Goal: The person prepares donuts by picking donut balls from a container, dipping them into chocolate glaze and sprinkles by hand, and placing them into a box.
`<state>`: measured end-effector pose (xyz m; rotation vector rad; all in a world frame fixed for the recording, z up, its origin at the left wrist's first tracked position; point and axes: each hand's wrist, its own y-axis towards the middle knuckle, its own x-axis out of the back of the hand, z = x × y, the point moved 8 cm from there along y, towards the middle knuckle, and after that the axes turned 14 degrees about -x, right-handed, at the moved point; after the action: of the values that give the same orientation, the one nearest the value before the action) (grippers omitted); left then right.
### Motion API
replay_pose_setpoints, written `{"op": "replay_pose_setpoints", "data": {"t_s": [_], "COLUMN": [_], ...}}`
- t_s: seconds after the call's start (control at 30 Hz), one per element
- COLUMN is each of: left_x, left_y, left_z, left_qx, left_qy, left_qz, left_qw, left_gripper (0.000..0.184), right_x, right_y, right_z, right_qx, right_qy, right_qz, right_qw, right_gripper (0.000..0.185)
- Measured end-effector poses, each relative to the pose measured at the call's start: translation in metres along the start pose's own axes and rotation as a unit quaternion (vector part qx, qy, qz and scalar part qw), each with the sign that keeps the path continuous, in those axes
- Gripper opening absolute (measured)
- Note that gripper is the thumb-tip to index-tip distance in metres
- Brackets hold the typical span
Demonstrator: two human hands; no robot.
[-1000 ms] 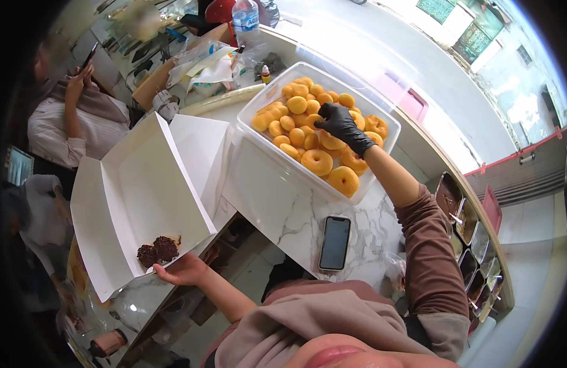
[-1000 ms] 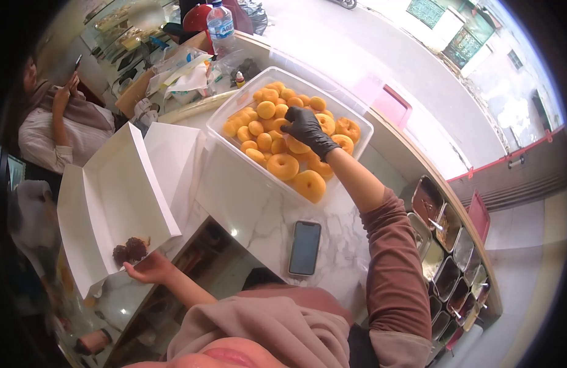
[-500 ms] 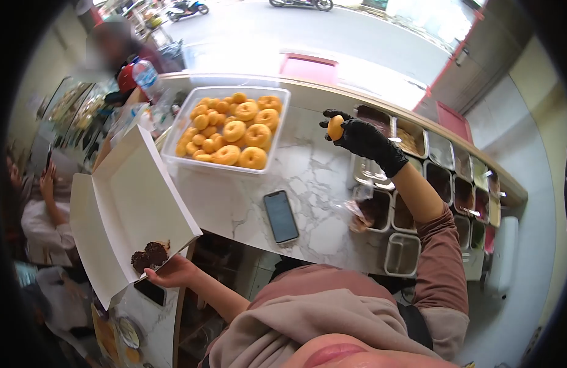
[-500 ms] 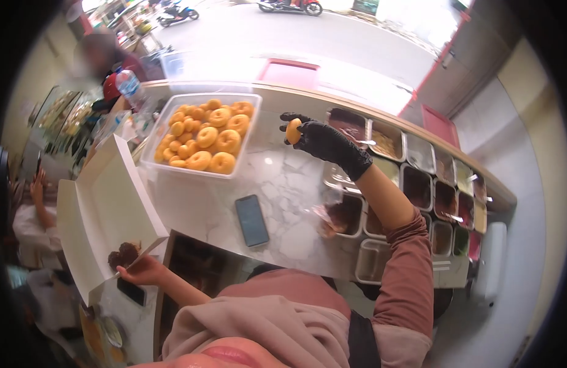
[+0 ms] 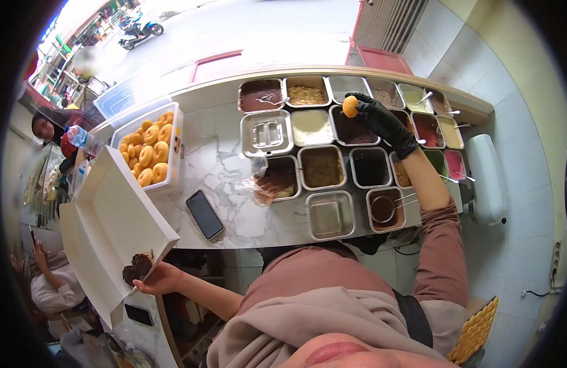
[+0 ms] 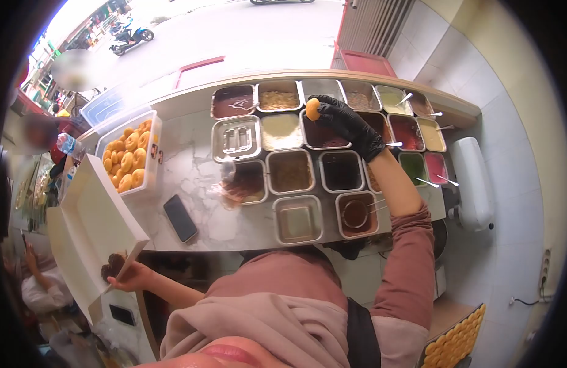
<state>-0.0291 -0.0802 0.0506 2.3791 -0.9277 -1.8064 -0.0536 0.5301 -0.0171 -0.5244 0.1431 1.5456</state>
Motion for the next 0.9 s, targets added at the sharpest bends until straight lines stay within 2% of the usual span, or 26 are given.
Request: {"op": "replay_pose_setpoints", "data": {"t_s": [0.1, 0.23, 0.27, 0.37, 0.5, 0.57, 0.63, 0.73, 0.9], "left_x": [-0.019, -0.014, -0.012, -0.027, -0.022, -0.034, -0.041, -0.041, -0.037], "left_y": [-0.02, -0.036, -0.04, -0.05, -0.049, -0.055, -0.06, -0.06, -0.06], "left_z": [-0.01, -0.009, -0.009, -0.018, -0.018, -0.018, -0.017, -0.008, 0.003], "left_qx": [-0.001, -0.026, -0.025, -0.058, -0.109, -0.114, -0.12, -0.079, -0.059], "left_qy": [-0.003, -0.012, -0.01, 0.007, 0.031, 0.049, 0.064, 0.044, 0.045], "left_qz": [-0.001, -0.001, -0.011, -0.006, 0.006, -0.004, -0.008, 0.007, 0.023], "left_qw": [1.0, 1.0, 1.0, 0.998, 0.994, 0.992, 0.991, 0.996, 0.997], "left_gripper": [0.033, 0.03, 0.029, 0.029, 0.035, 0.034, 0.035, 0.03, 0.038], "right_x": [0.03, 0.065, 0.084, 0.119, 0.161, 0.161, 0.162, 0.152, 0.163], "right_y": [-0.028, -0.029, -0.031, -0.049, -0.046, -0.051, -0.048, -0.052, -0.043], "right_z": [0.017, 0.022, 0.027, 0.045, 0.019, 0.017, 0.007, 0.006, -0.008], "right_qx": [-0.018, 0.011, -0.014, -0.066, -0.068, -0.013, -0.056, -0.017, -0.018], "right_qy": [-0.081, -0.236, -0.304, -0.434, -0.56, -0.609, -0.693, -0.689, -0.704], "right_qz": [-0.073, -0.11, -0.17, -0.25, -0.259, -0.262, -0.233, -0.246, -0.246], "right_qw": [0.994, 0.965, 0.937, 0.863, 0.784, 0.749, 0.68, 0.682, 0.666], "right_gripper": [0.036, 0.034, 0.037, 0.04, 0.046, 0.039, 0.034, 0.031, 0.026]}}
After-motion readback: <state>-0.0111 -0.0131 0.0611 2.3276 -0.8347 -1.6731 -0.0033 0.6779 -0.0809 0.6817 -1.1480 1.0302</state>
